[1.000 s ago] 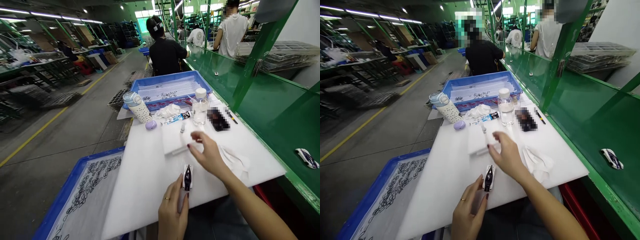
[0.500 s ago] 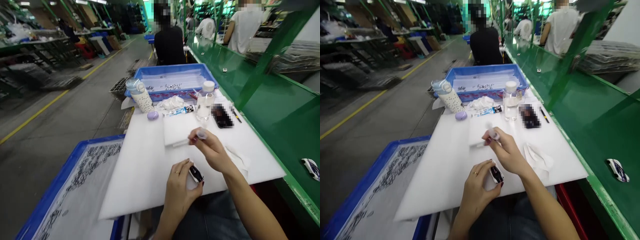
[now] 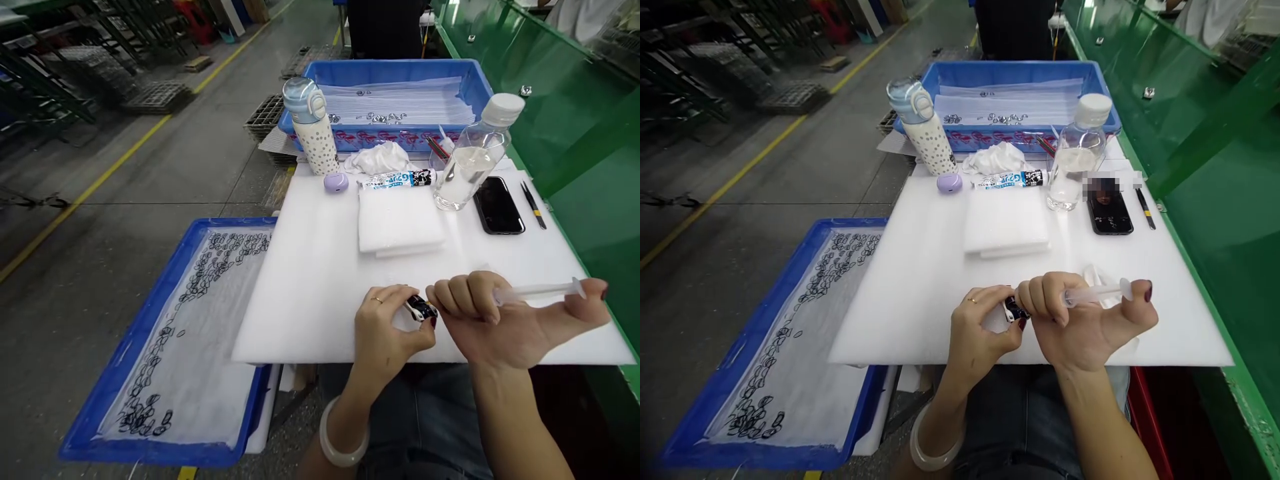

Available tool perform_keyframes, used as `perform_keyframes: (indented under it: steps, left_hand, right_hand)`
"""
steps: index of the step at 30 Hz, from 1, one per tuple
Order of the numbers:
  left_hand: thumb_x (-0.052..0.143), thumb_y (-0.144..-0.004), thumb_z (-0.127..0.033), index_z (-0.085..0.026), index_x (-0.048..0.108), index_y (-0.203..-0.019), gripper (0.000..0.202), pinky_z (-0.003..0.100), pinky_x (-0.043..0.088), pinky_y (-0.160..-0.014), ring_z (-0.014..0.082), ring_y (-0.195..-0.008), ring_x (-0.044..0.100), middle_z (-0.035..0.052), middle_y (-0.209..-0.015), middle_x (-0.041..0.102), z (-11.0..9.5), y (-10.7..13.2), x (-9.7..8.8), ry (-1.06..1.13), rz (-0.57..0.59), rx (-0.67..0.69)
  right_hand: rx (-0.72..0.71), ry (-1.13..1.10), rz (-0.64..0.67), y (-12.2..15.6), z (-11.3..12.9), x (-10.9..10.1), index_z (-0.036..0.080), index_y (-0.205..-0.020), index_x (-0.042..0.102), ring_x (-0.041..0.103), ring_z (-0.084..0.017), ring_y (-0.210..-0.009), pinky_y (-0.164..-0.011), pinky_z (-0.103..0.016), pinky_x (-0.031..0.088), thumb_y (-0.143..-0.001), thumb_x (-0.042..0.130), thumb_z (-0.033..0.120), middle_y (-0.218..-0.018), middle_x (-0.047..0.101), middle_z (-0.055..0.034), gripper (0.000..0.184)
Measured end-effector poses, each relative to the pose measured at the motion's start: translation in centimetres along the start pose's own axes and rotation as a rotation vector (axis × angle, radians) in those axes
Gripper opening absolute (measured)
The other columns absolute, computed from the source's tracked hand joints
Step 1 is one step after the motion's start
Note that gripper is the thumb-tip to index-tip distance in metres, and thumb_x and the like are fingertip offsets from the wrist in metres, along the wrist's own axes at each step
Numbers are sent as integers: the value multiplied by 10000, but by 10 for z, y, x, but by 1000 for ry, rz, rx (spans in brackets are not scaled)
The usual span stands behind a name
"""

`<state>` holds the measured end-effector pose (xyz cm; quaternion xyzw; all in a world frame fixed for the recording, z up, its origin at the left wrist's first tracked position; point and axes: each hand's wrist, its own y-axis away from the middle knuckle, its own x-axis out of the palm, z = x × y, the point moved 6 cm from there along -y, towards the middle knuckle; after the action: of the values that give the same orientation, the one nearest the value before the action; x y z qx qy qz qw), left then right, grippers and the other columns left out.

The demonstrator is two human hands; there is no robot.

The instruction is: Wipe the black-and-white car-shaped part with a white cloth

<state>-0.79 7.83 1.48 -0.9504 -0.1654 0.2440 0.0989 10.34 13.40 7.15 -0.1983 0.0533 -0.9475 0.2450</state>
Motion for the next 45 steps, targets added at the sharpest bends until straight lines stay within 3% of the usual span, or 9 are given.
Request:
perform_keyframes:
  steps: [4,10,15,23,33,36,40,43,45]
  left_hand:
    - [715,-610,-125,-218,714,-943,346,410,560,-793,245,-888,657,24,-959,760,-1,0,-1,-7,-10,14]
    - [712,-619,-133,-216,717,-946,337,417,557,-801,246,-897,655,30,-969,759,-1,-1,-1,-8,-10,14]
    - [711,-637,-144,-200,726,-960,328,417,552,-816,245,-913,654,42,-980,760,0,0,0,-10,-1,11]
    - [707,-647,-152,-197,728,-958,316,411,550,-826,246,-929,661,50,-990,766,0,1,0,-24,1,22]
    - [707,-633,-146,-210,721,-959,332,409,557,-821,248,-920,665,35,-974,766,0,0,0,-49,-4,35]
    - [707,-631,-137,-219,715,-963,342,409,562,-822,251,-931,659,31,-980,758,1,1,1,-69,24,43]
    - [727,-604,-139,-215,692,-1030,434,430,568,-874,270,-993,654,57,-1074,727,2,7,2,-122,52,143]
    - [739,-604,-127,-207,674,-1086,493,442,573,-896,282,-1027,648,80,-1138,699,5,12,3,-164,79,210]
    - [730,-638,-114,-211,664,-1108,484,441,584,-887,287,-1053,641,86,-1168,680,7,14,4,-189,89,217]
  right_hand:
    - [45,-1,-13,-2,-5,0,250,-507,309,217,-157,-448,-511,-359,243,-786,169,824,-439,148,18,653]
    - [53,58,14,-5,-4,5,255,-492,256,194,-140,-417,-497,-365,237,-784,78,838,-418,100,34,676]
    - [29,-74,10,-4,-6,4,239,-481,299,208,-135,-426,-491,-343,240,-781,274,824,-418,138,33,658]
    - [-8,-183,53,-1,-9,-3,222,-518,374,247,-143,-471,-517,-328,245,-782,351,820,-442,202,28,655]
    - [-20,-86,-16,4,-3,-1,224,-487,375,254,-140,-456,-500,-327,242,-787,367,827,-428,199,27,673]
    - [-67,12,5,-6,11,7,220,-508,442,316,-149,-467,-506,-336,279,-793,374,840,-450,300,8,686]
    - [-327,71,-163,-53,21,4,238,-548,516,481,-186,-595,-662,-382,434,-802,402,812,-574,486,-25,637]
    - [-107,296,-179,-85,-5,-7,232,-667,619,613,-227,-849,-861,-404,469,-819,508,689,-780,642,-42,494]
    - [-95,380,-241,-77,-7,-27,239,-877,660,600,-245,-1079,-972,-404,439,-862,467,645,-1024,676,-46,449]
